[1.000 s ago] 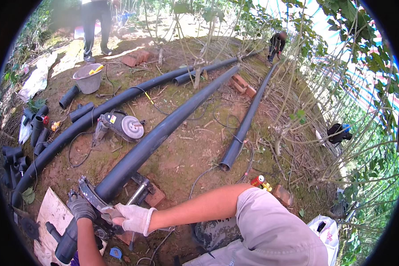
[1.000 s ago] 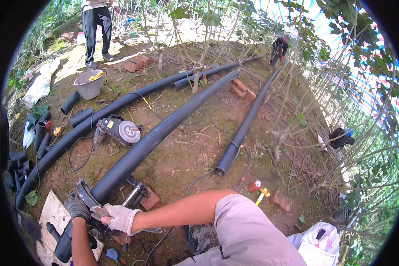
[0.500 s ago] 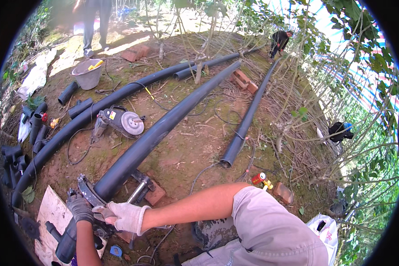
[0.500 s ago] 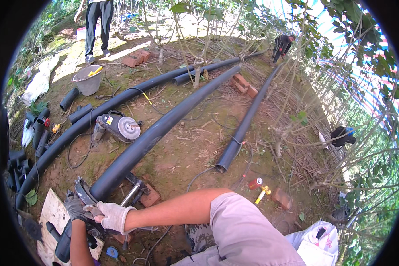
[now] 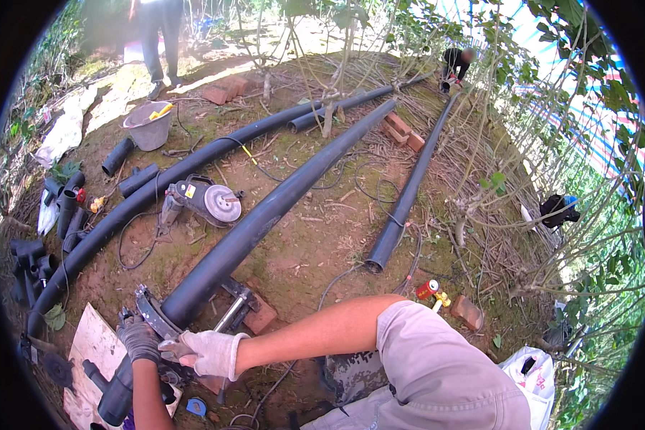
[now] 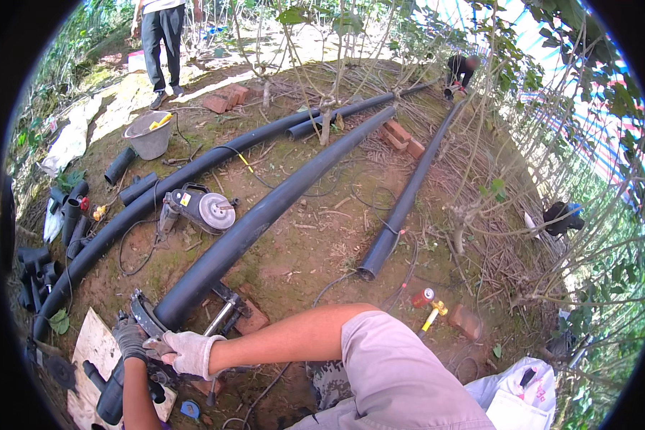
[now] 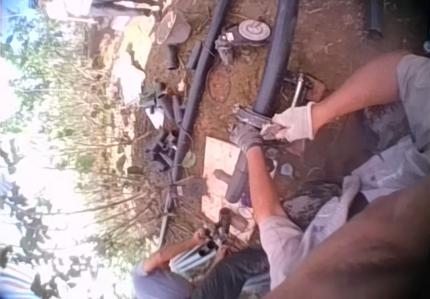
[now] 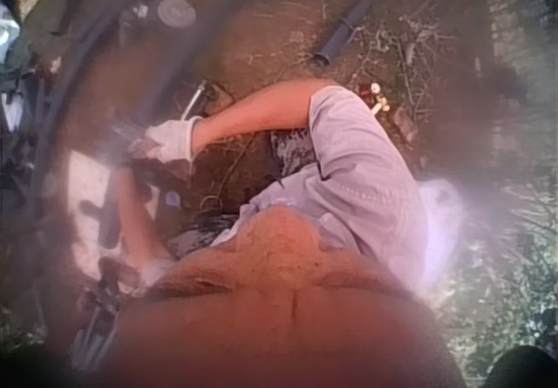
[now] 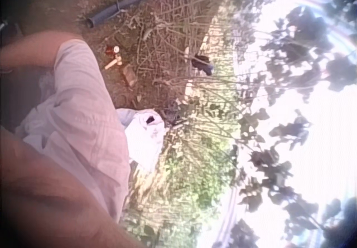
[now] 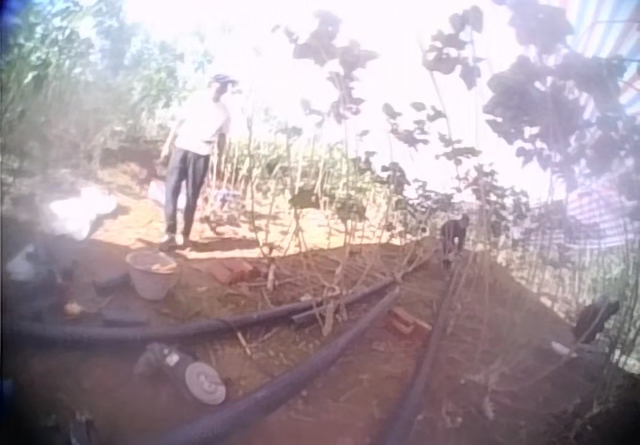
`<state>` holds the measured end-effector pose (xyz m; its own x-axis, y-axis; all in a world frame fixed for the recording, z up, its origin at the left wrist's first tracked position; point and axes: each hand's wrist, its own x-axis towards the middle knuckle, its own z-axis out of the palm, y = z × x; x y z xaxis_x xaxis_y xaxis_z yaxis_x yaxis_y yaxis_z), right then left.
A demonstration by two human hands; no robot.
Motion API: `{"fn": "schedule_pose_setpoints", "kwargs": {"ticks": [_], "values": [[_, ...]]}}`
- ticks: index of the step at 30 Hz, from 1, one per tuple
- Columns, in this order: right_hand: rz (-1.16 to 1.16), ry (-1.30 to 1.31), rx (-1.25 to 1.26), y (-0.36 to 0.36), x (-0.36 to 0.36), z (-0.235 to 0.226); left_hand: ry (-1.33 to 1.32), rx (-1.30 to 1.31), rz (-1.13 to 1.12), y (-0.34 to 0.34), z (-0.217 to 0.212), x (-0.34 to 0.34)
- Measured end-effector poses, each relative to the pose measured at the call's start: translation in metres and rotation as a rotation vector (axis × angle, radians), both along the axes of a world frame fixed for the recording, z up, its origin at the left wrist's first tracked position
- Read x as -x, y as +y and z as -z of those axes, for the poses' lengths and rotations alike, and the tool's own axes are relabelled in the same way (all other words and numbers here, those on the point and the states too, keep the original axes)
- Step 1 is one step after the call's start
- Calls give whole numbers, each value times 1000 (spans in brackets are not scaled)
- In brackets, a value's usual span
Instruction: The person uses a pipe fusion machine to join black plastic pipes and fittings. They align the pipe ends in the machine, tighten the clamps with a wrench, and operate the fusion tool to create a joint. The person then removes the fused pipe assembly from the machine.
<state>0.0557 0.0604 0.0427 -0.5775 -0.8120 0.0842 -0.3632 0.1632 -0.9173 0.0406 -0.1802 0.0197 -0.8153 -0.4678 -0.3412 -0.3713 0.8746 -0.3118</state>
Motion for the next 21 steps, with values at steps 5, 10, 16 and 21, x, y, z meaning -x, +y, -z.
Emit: {"fn": "schedule_pose_setpoints", "kwargs": {"ticks": [5,10,16,21], "values": [[-28,5,-45,2,-1,-2,24,21,44,-5,8,-2],[-33,21,-94,3,-1,-6,28,66,84,-11,19,-1],[-48,22,-89,4,-1,-6,27,82,116,-11,18,-5],[-24,-17,-126,3,-2,-5,30,92,100,-10,20,-4]]}}
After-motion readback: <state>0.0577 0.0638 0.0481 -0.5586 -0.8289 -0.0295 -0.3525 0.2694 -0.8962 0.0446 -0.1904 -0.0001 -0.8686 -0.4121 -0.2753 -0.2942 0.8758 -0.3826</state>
